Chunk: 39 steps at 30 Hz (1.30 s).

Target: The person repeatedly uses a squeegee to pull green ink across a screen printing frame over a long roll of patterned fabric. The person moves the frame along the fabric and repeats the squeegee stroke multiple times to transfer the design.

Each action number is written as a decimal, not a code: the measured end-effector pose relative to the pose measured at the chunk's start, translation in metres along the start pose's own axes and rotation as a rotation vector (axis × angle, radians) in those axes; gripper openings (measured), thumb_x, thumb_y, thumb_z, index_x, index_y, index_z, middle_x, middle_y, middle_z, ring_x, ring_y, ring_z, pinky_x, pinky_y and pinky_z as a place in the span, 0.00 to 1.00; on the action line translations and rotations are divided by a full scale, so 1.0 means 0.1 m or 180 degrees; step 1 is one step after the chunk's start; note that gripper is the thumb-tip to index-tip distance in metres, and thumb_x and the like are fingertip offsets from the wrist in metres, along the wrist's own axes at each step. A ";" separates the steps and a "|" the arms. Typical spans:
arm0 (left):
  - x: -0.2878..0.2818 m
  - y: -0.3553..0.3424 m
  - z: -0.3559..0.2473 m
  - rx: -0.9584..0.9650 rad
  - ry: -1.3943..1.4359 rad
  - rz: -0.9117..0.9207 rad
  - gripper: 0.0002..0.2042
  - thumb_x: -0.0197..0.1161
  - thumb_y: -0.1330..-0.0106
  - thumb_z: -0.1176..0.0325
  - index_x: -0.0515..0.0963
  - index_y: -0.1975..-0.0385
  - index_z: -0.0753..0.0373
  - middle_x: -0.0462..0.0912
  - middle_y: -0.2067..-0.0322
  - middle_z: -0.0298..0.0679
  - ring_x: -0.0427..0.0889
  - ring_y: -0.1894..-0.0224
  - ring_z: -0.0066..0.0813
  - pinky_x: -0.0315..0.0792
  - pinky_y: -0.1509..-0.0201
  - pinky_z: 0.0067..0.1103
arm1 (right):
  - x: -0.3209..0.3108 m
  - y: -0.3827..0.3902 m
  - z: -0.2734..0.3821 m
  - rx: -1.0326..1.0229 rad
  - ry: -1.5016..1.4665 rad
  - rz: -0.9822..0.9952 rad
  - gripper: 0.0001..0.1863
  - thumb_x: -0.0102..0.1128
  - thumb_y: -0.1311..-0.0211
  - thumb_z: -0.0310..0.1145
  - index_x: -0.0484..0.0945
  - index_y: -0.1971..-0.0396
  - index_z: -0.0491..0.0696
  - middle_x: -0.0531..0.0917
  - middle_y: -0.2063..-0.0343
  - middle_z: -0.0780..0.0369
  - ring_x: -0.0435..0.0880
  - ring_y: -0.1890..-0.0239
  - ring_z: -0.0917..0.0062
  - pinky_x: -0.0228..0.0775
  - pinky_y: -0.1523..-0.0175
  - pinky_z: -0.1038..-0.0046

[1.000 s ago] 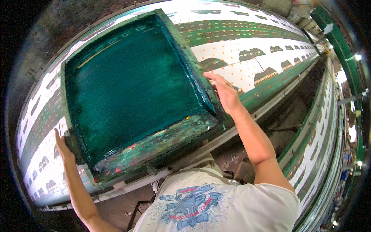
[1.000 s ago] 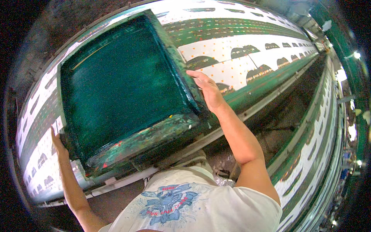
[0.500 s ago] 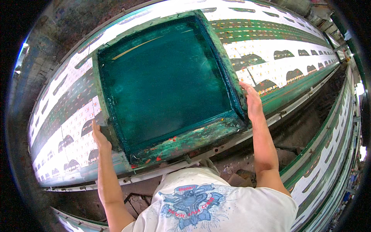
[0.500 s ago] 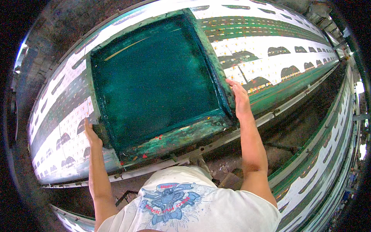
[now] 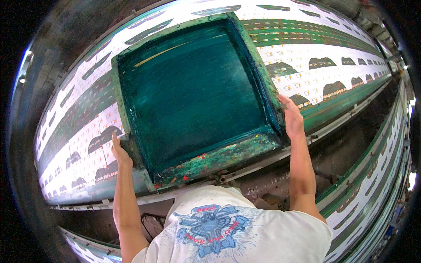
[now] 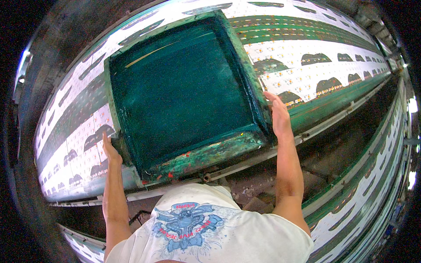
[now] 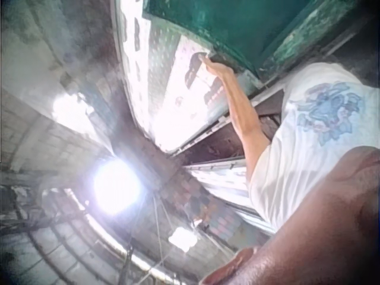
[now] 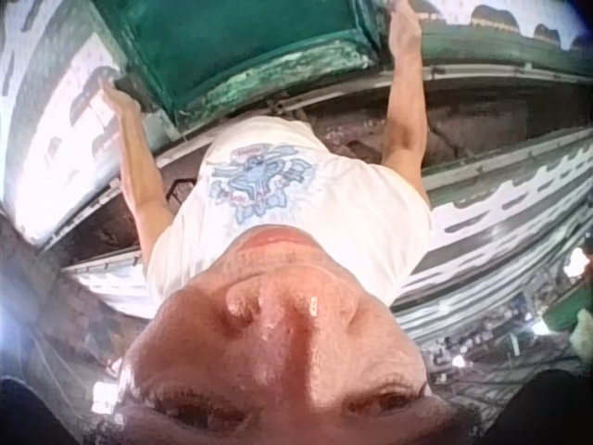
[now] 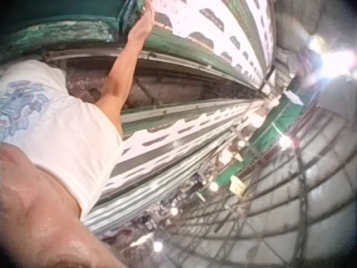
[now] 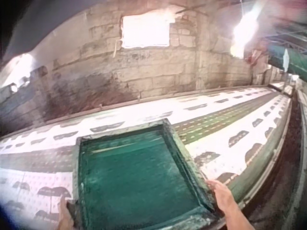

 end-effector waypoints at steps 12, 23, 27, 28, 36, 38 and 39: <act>-0.55 -0.62 0.75 -0.0341 -0.1059 -0.0366 0.43 0.66 0.27 0.32 0.83 0.41 0.77 0.86 0.50 0.50 0.82 0.47 0.38 0.75 0.38 0.36 | 2.09 1.20 0.30 -0.1371 0.2629 0.2209 0.24 0.83 0.45 0.30 0.91 0.45 0.53 0.86 0.38 0.56 0.83 0.34 0.54 0.77 0.28 0.54; -0.11 -0.12 0.20 0.0031 -0.2290 -0.0202 0.43 0.47 0.20 0.30 0.89 0.60 0.75 0.88 0.58 0.70 0.88 0.47 0.65 0.75 0.36 0.49 | 3.03 1.65 0.09 -0.2105 0.3932 0.2436 0.21 0.63 0.40 0.21 0.88 0.45 0.46 0.89 0.47 0.58 0.88 0.44 0.59 0.79 0.39 0.57; 0.09 -0.15 0.09 0.0239 -0.2487 -0.0039 0.41 0.45 0.18 0.34 0.90 0.59 0.72 0.88 0.55 0.71 0.86 0.44 0.71 0.75 0.35 0.53 | 3.23 1.42 -0.03 -0.1628 0.4204 0.2454 0.22 0.59 0.39 0.18 0.88 0.46 0.47 0.91 0.51 0.55 0.90 0.48 0.53 0.80 0.43 0.52; 0.15 -0.13 0.10 0.0185 -0.2521 0.0113 0.40 0.45 0.18 0.35 0.90 0.58 0.72 0.88 0.55 0.70 0.86 0.44 0.72 0.76 0.35 0.53 | 3.21 1.35 -0.05 -0.1355 0.4316 0.2517 0.23 0.60 0.39 0.18 0.88 0.46 0.49 0.91 0.51 0.55 0.89 0.48 0.52 0.80 0.43 0.52; 0.08 -0.13 0.04 0.0648 -0.1950 -0.0046 0.35 0.50 0.18 0.38 0.90 0.57 0.70 0.90 0.58 0.66 0.89 0.49 0.68 0.78 0.42 0.52 | 3.23 1.68 -0.11 -0.1302 0.4597 0.2695 0.25 0.61 0.37 0.20 0.86 0.40 0.51 0.90 0.46 0.56 0.88 0.44 0.55 0.80 0.38 0.56; 0.08 -0.13 0.05 0.0640 -0.2013 -0.0063 0.35 0.50 0.18 0.39 0.90 0.55 0.70 0.90 0.58 0.65 0.89 0.50 0.67 0.78 0.43 0.52 | 3.20 1.80 -0.13 -0.1617 0.4494 0.2398 0.26 0.60 0.38 0.19 0.86 0.39 0.51 0.90 0.46 0.58 0.88 0.43 0.57 0.80 0.37 0.56; 0.07 -0.14 0.07 0.0657 -0.2002 -0.0052 0.35 0.50 0.17 0.39 0.90 0.55 0.70 0.90 0.58 0.65 0.89 0.50 0.67 0.78 0.43 0.51 | 3.23 1.84 -0.10 -0.1788 0.4425 0.2253 0.27 0.60 0.38 0.19 0.86 0.39 0.51 0.90 0.46 0.58 0.88 0.42 0.58 0.80 0.37 0.57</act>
Point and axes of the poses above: each hand's wrist, its own y-axis away from the middle knuckle, its own x-axis out of the palm, z = x × y, the point moved 10 cm from there along -y, towards the middle knuckle
